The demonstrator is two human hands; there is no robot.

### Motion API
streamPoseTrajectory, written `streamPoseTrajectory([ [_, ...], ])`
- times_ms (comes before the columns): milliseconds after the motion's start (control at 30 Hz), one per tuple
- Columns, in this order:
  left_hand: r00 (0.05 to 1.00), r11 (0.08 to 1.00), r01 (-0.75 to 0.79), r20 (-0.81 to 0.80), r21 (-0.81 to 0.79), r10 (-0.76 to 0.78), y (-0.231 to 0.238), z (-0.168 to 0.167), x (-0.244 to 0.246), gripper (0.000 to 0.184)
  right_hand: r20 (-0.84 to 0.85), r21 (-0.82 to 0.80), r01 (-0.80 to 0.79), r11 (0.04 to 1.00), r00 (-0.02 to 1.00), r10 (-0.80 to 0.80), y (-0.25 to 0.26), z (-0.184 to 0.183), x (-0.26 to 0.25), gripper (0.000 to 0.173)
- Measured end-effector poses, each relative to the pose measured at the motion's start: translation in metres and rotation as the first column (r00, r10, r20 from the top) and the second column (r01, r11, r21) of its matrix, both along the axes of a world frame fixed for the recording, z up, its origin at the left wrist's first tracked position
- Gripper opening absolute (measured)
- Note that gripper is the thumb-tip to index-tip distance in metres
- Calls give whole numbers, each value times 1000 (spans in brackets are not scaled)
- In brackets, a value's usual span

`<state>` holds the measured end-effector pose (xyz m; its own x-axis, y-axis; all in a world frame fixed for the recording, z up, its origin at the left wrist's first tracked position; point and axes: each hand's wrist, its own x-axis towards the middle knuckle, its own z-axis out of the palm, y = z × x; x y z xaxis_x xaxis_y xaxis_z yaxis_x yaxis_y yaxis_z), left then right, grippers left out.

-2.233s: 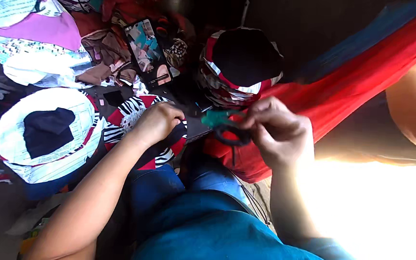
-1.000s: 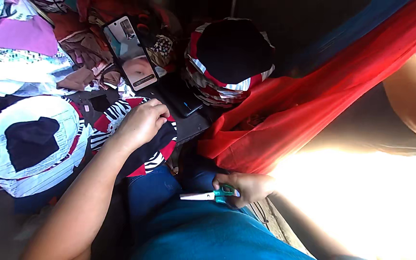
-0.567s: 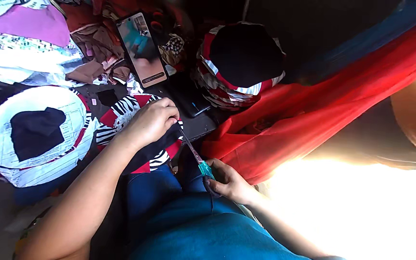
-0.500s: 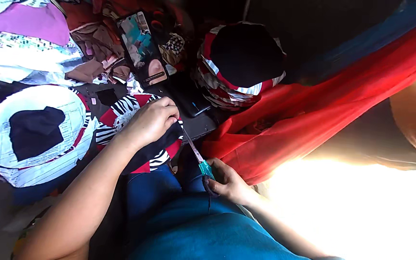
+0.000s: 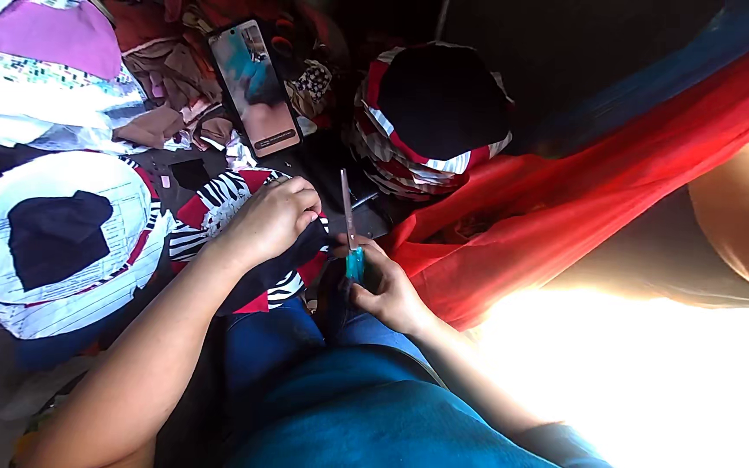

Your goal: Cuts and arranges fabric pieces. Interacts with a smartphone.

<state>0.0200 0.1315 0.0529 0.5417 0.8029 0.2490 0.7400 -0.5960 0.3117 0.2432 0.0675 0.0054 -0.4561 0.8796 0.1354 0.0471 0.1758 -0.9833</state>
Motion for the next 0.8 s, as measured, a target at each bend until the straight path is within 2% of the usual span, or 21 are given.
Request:
streamPoseTrajectory([
  [400,999,1000,8,31,-6,-8,2,0,-2,9,30,-110,32,993,999,-29,8,7,-16,40],
  [667,1000,1000,-12,13,-27,13,4,-1,-3,9,4,-83,59,995,998,-59,8,6,-13,38],
  [800,998,997,-65,7,35,65,0,-2,-5,15,-44,-44,104,994,993,-106,0,1,-8,44],
])
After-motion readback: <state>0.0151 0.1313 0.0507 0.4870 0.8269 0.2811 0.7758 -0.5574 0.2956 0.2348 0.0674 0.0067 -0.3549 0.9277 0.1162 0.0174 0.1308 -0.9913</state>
